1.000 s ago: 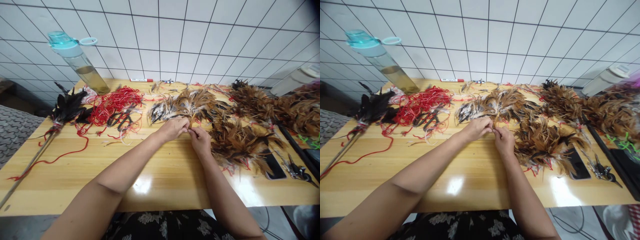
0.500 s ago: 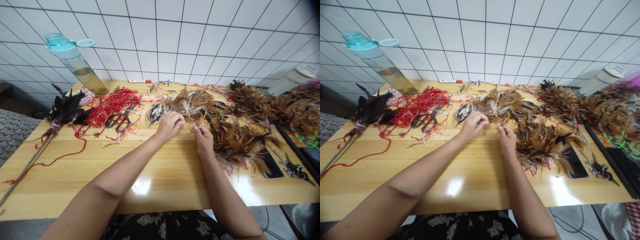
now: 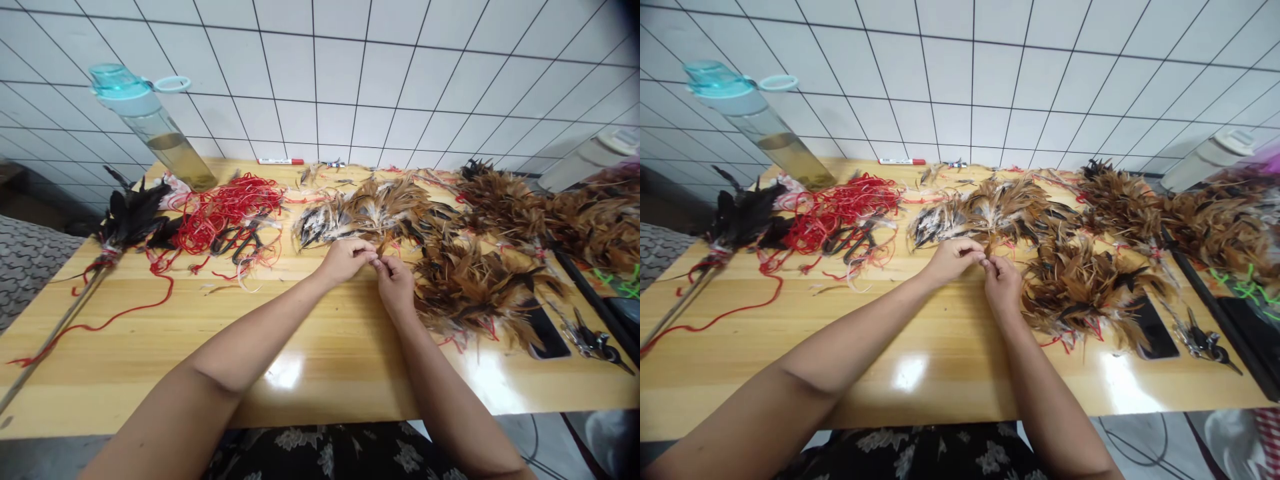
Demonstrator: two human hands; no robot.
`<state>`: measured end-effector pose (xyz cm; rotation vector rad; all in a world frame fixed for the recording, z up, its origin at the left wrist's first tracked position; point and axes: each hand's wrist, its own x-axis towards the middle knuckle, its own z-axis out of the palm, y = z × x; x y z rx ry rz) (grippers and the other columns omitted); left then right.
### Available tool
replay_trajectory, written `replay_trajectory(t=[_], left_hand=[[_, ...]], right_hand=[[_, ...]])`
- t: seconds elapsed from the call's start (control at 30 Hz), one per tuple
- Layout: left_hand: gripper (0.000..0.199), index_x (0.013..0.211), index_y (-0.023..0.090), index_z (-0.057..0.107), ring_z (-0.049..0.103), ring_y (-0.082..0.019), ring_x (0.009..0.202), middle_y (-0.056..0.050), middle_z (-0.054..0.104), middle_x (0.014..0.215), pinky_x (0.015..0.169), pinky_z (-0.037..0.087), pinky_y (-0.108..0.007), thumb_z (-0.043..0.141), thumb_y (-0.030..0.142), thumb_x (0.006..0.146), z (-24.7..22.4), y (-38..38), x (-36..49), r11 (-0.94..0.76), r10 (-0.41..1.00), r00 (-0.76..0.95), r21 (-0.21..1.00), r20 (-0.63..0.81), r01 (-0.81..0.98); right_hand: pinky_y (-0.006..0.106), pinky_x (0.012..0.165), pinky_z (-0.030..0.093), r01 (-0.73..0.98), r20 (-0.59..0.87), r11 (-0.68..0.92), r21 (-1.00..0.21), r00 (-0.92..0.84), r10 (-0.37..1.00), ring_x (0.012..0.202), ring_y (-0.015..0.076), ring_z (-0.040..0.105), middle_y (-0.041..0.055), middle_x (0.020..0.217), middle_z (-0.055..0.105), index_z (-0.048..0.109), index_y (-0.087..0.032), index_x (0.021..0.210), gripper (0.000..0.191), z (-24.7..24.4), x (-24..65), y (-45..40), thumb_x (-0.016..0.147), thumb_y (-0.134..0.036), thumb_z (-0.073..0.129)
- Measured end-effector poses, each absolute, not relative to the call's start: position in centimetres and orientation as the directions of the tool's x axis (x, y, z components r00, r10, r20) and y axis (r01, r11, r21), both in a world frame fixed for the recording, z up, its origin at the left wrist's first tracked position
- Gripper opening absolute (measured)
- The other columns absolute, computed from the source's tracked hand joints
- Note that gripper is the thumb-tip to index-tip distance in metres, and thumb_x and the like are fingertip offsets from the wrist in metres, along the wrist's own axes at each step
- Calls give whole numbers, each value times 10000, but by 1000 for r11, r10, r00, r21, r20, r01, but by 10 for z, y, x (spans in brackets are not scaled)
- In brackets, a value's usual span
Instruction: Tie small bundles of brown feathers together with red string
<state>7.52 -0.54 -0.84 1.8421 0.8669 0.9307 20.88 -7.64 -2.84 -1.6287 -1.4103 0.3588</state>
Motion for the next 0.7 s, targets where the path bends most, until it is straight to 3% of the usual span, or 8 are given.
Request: replay_trajectory(t=[0.27,0.53,0.7], left_hand=[[86,785,154,706,593,-125,724,-16,692,777,709,440,-246,653,221,772,-11,-8,77,-380,839,482,906,253,186],[99,730,149,601,494,-107,661,8,578,710,639,367,-236,609,235,780,-11,-10,77,-449,823,497,852,275,271],[186,706,154,538,394,-86,595,44,471,633,595,323,-227,581,315,789,-9,-8,77,-261,872,466,947,149,185]], right_hand=[[289,633,393,721,372,72,-689,267,889,665,173,540,43,712,624,644,-189,740,217,-29,208,-77,870,-283,498],[287,592,354,810,358,45,-585,208,910,656,180,527,50,681,606,647,-189,708,276,-30,203,-80,896,-301,478],[297,648,417,743,374,86,-664,230,898,689,181,568,58,754,662,703,-197,850,250,-26,204,-80,892,-312,486]])
